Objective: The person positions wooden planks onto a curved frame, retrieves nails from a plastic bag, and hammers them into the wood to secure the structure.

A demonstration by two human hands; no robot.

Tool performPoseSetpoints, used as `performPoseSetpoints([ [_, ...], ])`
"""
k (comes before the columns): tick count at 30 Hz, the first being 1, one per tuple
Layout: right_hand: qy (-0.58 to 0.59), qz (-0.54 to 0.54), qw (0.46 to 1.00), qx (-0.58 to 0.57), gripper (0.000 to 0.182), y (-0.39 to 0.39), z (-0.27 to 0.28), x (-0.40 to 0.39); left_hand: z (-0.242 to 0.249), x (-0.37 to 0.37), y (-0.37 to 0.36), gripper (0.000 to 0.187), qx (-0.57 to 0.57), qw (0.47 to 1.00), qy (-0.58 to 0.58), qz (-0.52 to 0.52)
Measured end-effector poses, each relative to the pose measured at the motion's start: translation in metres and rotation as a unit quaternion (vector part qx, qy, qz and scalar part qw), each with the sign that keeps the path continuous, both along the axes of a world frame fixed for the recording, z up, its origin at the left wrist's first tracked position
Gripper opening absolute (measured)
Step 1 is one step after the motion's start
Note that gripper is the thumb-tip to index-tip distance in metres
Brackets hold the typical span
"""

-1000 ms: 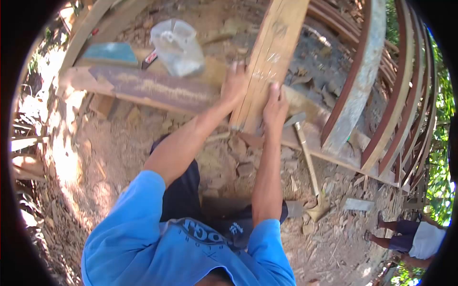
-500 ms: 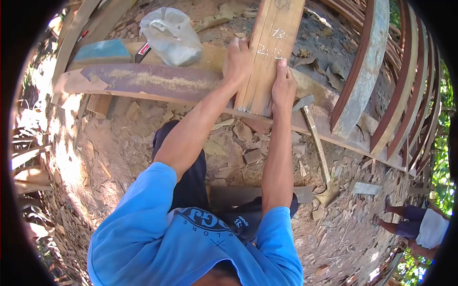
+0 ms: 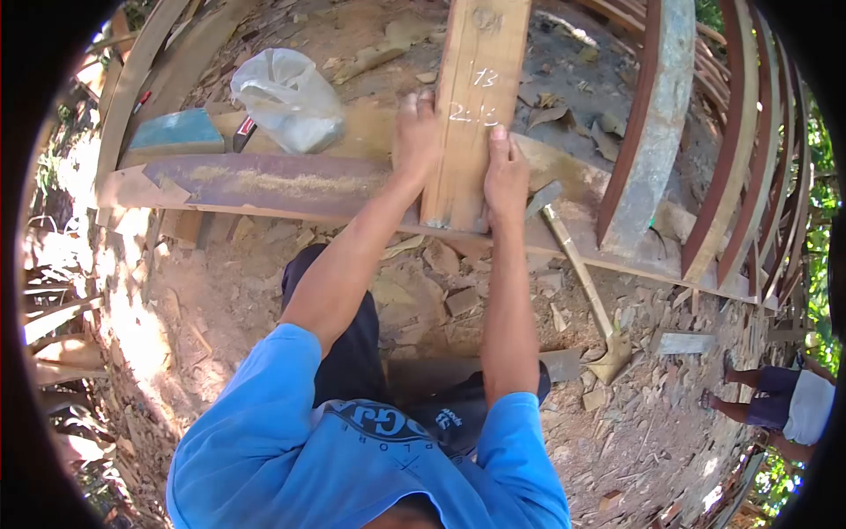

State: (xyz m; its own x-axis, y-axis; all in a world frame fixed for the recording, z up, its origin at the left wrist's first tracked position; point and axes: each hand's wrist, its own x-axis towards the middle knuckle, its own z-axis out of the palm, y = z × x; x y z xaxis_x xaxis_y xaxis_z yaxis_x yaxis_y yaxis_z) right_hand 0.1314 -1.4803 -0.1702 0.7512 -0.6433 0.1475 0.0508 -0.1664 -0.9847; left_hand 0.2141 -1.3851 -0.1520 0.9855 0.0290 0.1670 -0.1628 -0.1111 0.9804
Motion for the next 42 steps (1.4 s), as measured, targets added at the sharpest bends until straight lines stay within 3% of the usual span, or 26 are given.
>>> performPoseSetpoints([
  [2,-0.002,0.033,0.999,0.032,0.052,0.002,0.02,-0.012,0.004,-0.007,0.002,0.042,0.004,1.0,0.018,0.004],
  [5,-0.035,0.047,0.997,0.046,0.05,-0.001,0.009,-0.008,0.0,-0.002,0.002,0.042,0.022,1.0,-0.004,-0.01],
  [11,-0.02,0.033,0.999,0.012,0.052,0.001,0.014,-0.011,-0.011,0.007,-0.002,0.044,0.069,0.997,-0.018,0.02],
  [15,-0.01,0.015,0.999,-0.047,0.053,-0.001,0.008,-0.01,-0.002,0.001,0.006,0.047,0.041,0.998,0.023,-0.042],
  [21,0.043,-0.023,0.99,-0.133,0.056,0.006,0.015,-0.013,0.007,-0.01,0.015,0.053,0.081,0.997,0.002,0.005],
  [24,0.041,-0.025,0.989,-0.141,0.058,0.001,0.007,-0.01,0.027,-0.017,0.05,0.043,0.169,0.969,-0.181,-0.013],
  [27,0.031,-0.025,0.989,-0.139,0.06,0.002,0.005,-0.01,0.048,-0.065,0.063,0.029,0.137,0.978,-0.141,-0.063],
  [30,0.033,-0.01,0.991,-0.127,0.061,0.003,0.006,-0.015,0.031,-0.085,0.055,0.022,0.029,0.983,-0.023,-0.18],
  [36,0.023,-0.017,0.992,-0.126,0.061,0.001,0.009,-0.013,-0.003,-0.094,0.051,0.025,0.073,0.965,-0.137,-0.212],
  [39,0.007,-0.028,0.988,-0.15,0.062,0.002,0.005,-0.011,-0.01,-0.104,0.065,0.024,0.088,0.969,-0.062,-0.223],
  [42,0.016,0.042,0.993,-0.106,0.059,0.002,0.018,-0.02,-0.01,-0.108,0.065,0.024,0.092,0.972,-0.073,-0.202],
])
